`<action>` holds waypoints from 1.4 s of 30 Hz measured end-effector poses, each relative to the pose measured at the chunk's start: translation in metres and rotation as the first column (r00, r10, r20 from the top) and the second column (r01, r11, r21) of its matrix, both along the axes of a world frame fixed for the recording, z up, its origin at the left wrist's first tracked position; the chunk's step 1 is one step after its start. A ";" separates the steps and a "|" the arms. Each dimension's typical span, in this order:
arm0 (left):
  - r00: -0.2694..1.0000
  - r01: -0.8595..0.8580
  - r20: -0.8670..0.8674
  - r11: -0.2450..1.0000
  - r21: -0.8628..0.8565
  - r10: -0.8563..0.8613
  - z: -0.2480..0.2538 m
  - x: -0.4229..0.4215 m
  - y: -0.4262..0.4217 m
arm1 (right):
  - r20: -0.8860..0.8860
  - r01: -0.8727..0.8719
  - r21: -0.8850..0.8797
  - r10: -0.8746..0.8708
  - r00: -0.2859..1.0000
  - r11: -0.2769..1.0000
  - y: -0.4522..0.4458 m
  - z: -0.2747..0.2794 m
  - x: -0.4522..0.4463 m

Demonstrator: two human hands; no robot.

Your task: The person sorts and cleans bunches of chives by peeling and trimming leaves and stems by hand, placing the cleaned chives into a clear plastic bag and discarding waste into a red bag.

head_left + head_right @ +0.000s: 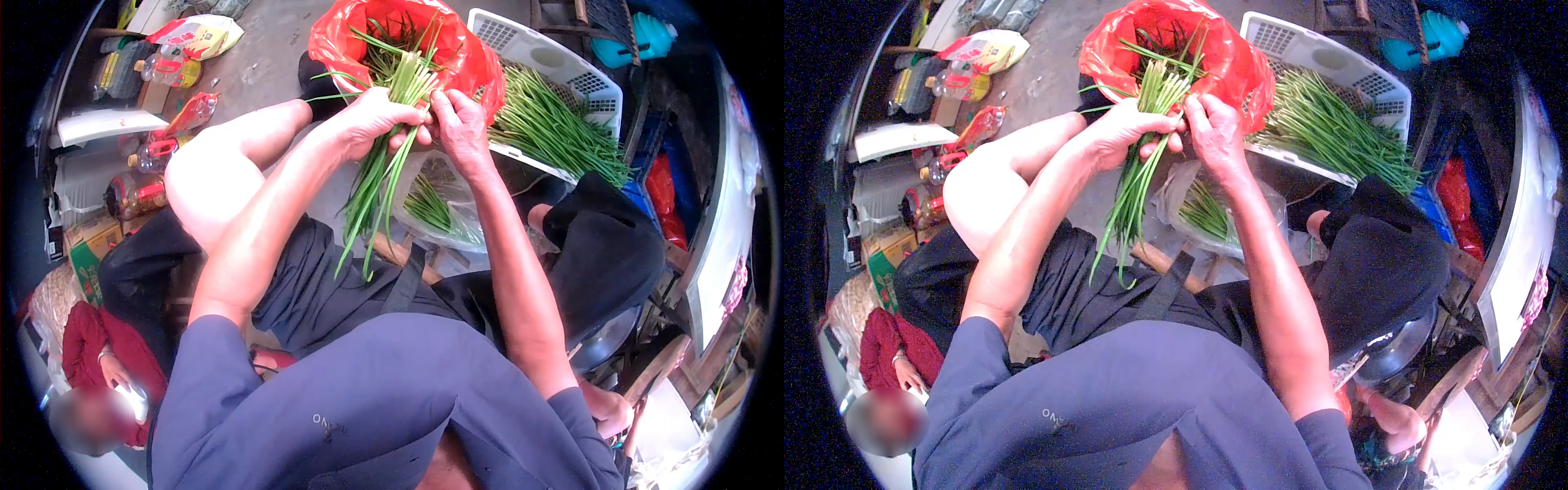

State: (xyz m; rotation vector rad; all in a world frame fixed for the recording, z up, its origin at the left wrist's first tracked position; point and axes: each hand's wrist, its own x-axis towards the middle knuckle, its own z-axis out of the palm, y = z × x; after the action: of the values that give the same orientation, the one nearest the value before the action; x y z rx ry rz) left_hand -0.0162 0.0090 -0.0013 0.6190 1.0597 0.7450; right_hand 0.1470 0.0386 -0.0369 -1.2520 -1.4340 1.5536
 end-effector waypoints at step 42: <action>0.985 -0.172 0.029 0.985 0.030 0.171 0.020 -0.022 0.005 | -0.006 0.275 -0.105 -0.277 0.961 0.956 0.017 -0.011 0.030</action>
State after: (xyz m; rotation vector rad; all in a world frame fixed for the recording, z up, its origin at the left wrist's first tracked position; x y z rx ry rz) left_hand -0.0382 0.0138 0.0190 0.5488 1.0881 0.9197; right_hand 0.1773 0.0556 -0.0483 -1.4262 -1.1213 1.4587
